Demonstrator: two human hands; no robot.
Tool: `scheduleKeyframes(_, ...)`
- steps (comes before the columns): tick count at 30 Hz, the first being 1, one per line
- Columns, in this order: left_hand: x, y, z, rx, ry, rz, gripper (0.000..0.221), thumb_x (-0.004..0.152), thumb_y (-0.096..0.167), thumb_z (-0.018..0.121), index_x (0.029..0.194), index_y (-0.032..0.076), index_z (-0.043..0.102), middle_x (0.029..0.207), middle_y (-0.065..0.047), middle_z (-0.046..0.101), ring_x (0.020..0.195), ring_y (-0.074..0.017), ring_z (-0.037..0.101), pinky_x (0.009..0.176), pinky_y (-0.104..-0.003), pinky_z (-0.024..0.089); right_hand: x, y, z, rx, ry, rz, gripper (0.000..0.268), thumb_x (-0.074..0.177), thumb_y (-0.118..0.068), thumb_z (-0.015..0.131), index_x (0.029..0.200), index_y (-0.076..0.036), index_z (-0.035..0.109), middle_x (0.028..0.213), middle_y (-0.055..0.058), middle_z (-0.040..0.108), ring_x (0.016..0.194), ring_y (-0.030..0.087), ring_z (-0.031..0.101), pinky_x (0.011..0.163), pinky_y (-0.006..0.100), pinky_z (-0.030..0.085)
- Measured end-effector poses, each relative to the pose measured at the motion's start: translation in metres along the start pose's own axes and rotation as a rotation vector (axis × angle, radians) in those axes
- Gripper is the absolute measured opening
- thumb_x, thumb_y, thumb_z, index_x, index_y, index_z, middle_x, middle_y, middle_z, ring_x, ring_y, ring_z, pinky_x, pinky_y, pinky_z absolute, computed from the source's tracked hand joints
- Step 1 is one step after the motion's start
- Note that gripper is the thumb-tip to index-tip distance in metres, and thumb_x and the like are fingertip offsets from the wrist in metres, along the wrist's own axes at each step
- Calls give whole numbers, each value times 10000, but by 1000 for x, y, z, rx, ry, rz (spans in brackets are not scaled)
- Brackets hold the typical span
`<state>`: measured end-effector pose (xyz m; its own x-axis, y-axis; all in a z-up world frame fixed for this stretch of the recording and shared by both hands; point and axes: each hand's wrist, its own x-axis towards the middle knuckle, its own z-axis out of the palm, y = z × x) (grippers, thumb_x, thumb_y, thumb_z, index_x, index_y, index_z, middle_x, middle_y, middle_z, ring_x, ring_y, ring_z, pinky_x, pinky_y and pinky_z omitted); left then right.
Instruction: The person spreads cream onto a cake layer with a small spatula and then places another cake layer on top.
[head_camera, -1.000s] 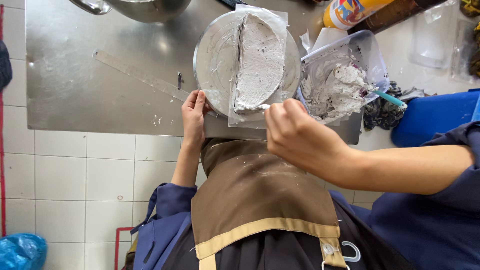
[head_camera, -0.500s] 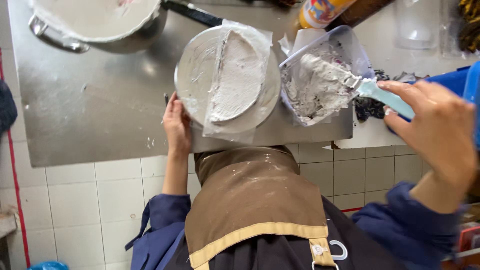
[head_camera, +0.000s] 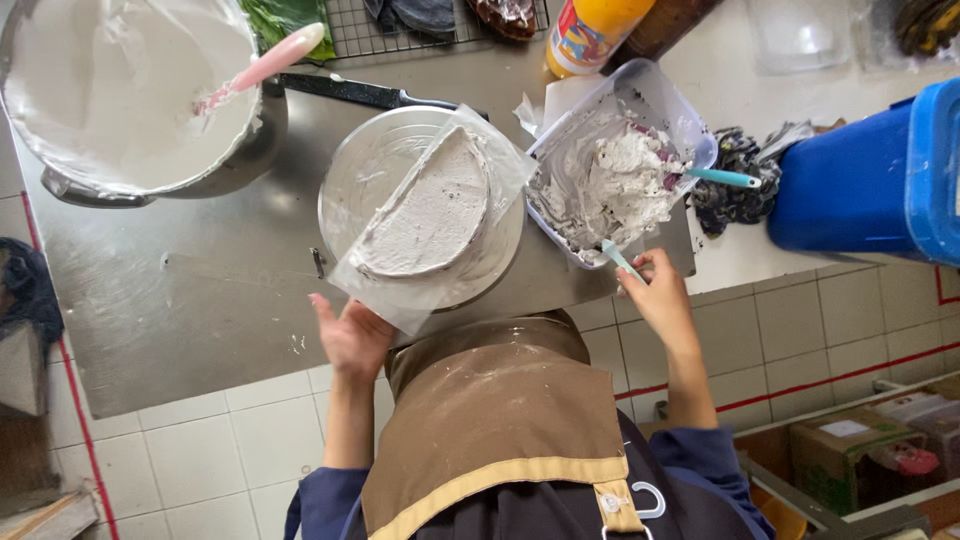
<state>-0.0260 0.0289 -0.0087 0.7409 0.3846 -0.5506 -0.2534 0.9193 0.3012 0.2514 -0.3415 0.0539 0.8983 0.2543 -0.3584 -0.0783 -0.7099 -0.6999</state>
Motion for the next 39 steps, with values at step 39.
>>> scheduleKeyframes(39, 3, -7, 25, 45, 87, 93, 1017, 920, 803, 325, 1478, -37, 460, 1482, -143, 558, 1394, -269, 474, 1191, -402, 311, 202, -284, 121, -660, -200, -883, 362, 889, -331, 770, 1141, -112, 630, 1116, 76, 649, 1130, 297, 625, 833, 466, 530)
